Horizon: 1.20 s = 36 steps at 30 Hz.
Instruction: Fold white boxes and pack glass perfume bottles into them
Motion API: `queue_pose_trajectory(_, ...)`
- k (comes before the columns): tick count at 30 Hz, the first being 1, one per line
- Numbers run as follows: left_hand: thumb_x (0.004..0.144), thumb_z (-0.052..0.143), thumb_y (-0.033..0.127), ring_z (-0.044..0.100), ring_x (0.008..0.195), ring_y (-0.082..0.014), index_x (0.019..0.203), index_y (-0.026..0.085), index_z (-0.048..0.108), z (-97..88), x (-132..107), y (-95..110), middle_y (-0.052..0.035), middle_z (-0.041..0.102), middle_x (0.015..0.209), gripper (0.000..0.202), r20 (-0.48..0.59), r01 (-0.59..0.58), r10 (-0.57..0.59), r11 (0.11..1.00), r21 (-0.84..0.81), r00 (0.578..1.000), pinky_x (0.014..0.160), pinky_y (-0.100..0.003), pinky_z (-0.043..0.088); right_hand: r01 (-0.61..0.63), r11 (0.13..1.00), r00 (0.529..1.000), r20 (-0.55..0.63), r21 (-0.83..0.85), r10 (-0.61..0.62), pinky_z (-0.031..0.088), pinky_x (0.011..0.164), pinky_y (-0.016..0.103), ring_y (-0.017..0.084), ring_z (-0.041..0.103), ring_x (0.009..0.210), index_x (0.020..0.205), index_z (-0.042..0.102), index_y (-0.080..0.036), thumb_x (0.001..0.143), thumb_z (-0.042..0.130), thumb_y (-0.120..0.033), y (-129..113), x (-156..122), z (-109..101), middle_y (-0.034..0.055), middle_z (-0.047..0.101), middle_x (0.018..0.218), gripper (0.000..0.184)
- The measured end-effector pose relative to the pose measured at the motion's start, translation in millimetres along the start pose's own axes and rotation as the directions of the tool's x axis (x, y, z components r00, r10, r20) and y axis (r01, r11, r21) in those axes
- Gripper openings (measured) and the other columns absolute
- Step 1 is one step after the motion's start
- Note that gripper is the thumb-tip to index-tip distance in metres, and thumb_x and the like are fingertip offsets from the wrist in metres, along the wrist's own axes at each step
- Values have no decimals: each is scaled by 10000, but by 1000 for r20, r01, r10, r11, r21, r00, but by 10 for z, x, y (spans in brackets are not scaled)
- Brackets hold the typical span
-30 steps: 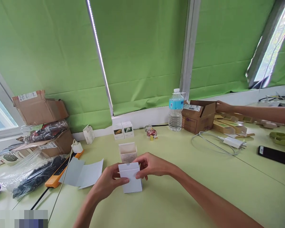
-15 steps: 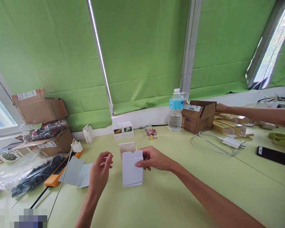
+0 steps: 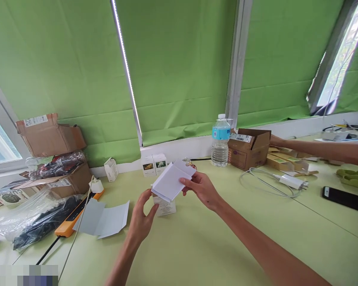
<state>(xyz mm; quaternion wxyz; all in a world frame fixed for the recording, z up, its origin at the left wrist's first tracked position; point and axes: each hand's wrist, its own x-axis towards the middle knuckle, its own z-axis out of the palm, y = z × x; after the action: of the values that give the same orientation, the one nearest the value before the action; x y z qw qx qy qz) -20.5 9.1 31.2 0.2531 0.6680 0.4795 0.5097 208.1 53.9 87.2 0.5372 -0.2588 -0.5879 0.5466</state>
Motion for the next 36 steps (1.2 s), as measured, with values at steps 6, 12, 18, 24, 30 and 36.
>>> queue_pose_trajectory(6,838,595,326,616,1092,-229,1160,263,561,-37,-22,161,-68,655,1181,329,69,36,-29,994,-101,997,971,-400,454,33,999,999,-6,-17,-33,545,586,320,153,591,685,1014,665,-149,726,740,-402,-19,-9,20,67,681,904,391)
queue_pose_trajectory(12,817,620,343,643,1028,-220,1141,253,554,-68,-66,253,-61,672,1135,342,138,103,-80,981,-163,987,912,-379,496,42,988,997,68,-146,-32,522,594,293,171,591,761,985,681,-155,734,723,-421,-40,0,-34,68,674,921,368)
queue_pose_trajectory(18,844,595,326,641,1011,-200,1112,257,460,-74,-81,220,-54,620,1171,308,116,72,-53,984,-166,992,920,-389,497,50,960,989,146,-276,-10,520,627,296,178,608,775,932,693,-151,743,714,-419,-44,0,-91,63,673,920,329)
queue_pose_trajectory(24,878,546,345,634,1034,-202,1103,281,483,-71,-105,219,-32,606,1170,242,116,43,-38,998,-40,993,859,-344,526,59,952,988,154,-301,-12,527,644,307,192,616,820,1022,689,-182,758,705,-410,-43,-13,-87,66,681,980,349)
queue_pose_trajectory(30,885,521,381,636,1046,-230,1148,277,504,-73,-124,197,-63,601,1210,283,110,36,-41,998,44,993,809,-346,555,144,913,990,63,-381,-129,515,554,278,175,599,789,1212,579,-242,778,685,-407,-28,-53,-5,58,657,1039,477)
queue_pose_trajectory(36,897,493,379,634,1066,-243,1176,269,506,-68,-139,181,-80,613,1218,300,111,-3,-8,996,90,994,807,-358,569,295,787,943,33,-542,-330,535,626,278,174,608,858,1205,584,-283,835,626,-362,-67,-126,91,40,649,1108,381)
